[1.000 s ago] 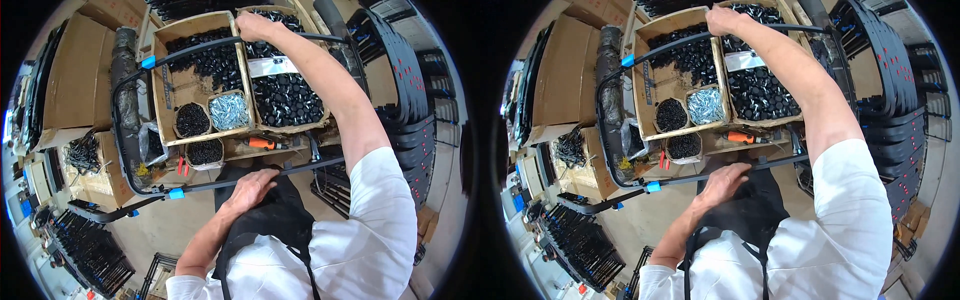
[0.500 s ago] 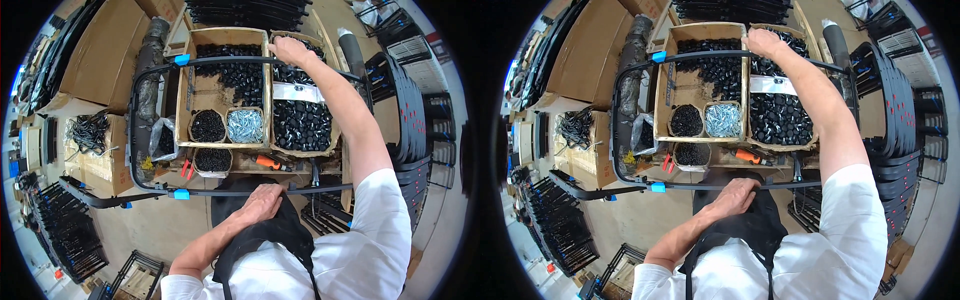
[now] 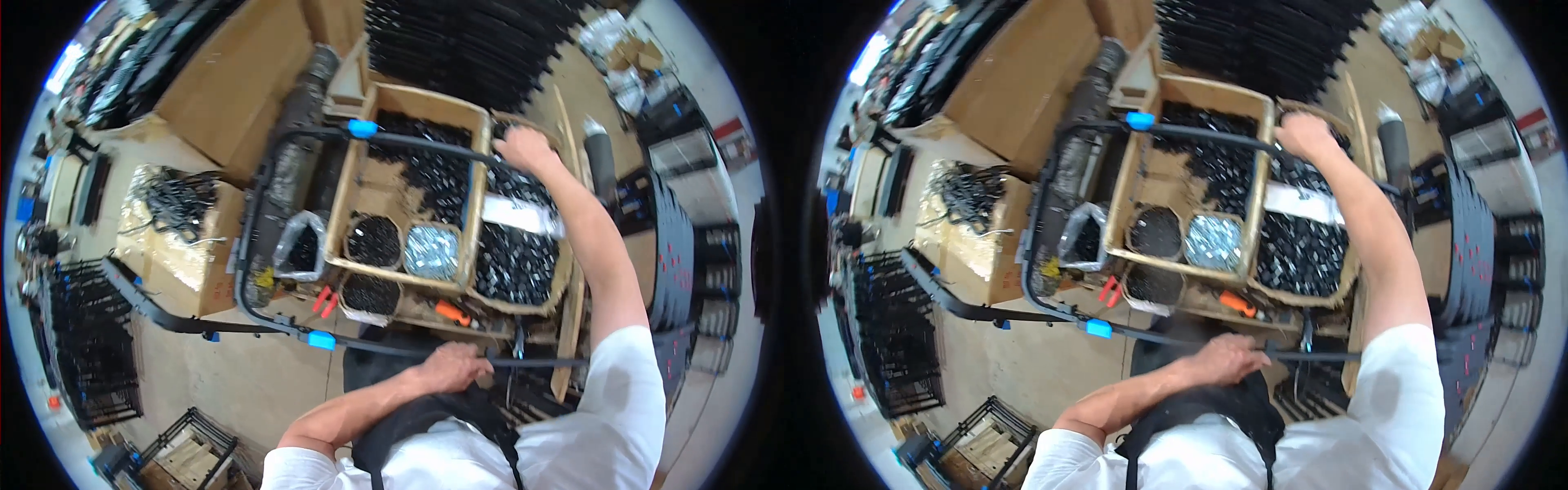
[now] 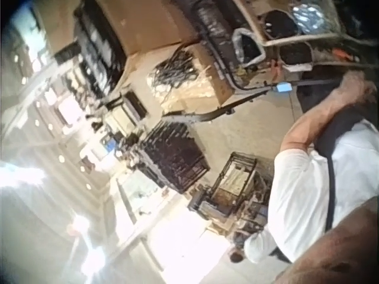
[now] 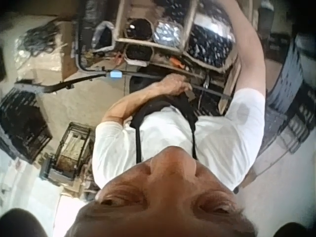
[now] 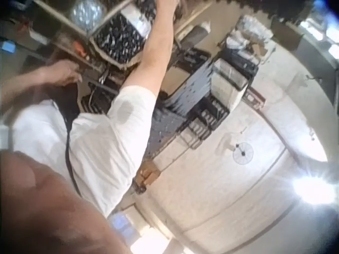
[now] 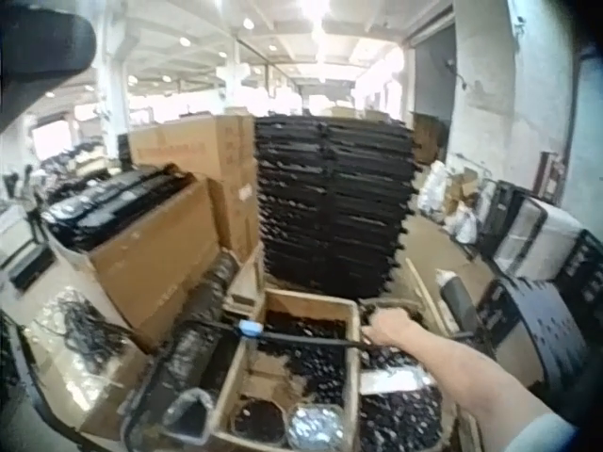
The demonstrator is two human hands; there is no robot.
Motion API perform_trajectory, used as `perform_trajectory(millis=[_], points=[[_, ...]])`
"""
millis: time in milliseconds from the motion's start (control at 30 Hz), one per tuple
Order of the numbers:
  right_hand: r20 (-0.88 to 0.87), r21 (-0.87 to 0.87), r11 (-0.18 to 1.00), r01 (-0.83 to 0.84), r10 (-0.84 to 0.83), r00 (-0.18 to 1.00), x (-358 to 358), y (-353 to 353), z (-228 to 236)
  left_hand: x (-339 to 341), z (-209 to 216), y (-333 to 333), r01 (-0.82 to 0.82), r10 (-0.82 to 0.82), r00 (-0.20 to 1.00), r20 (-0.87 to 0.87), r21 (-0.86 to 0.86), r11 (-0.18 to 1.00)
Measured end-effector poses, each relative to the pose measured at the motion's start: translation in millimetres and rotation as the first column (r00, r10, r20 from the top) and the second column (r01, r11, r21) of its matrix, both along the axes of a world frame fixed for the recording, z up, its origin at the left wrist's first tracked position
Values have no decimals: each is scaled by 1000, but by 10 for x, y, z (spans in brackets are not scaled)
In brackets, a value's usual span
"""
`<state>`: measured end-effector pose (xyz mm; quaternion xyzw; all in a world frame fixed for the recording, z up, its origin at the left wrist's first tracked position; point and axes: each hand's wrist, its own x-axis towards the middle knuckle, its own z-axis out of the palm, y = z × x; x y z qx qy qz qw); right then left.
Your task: Assembling components for outdoor power equipment, including screwing parts together using a power screwdriver and managing internal wiring.
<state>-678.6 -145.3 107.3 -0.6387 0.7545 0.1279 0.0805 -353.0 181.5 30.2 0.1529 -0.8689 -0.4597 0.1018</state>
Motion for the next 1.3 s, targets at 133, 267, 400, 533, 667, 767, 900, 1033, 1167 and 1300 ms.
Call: perform_trajectory(millis=[133,267,400,533,667,767,900,1033,1167,1300], points=[[-51,-40,998,41,-43,998,32,108,114,-31,-19,40,-14,-37,989,145,338,941],[-57,-157,980,-122,114,992,-221,97,-220,-22,127,-33,-42,-42,973,229,348,936],[-114,-208,978,-31,7,993,-67,85,-129,-45,254,-155,-63,-33,942,333,274,960],[-243,213,966,-145,196,950,93,73,169,-75,3,-93,-9,-72,969,235,326,945],[-195,21,972,-233,233,953,114,93,125,-90,235,-143,14,-107,952,286,310,951],[-260,143,959,-247,277,925,163,0,216,-48,210,-103,24,-105,959,263,294,956],[-185,101,957,-272,286,940,-54,-73,65,-122,61,39,-8,-67,975,210,334,942],[-133,161,983,-83,105,986,72,34,182,-107,-144,92,-2,-86,975,205,396,918],[-11,77,992,-101,102,995,-6,93,148,-79,208,-54,-42,-87,946,312,385,922],[57,-67,997,-40,44,997,-52,58,-61,-93,165,-86,-19,-128,935,330,407,913]])
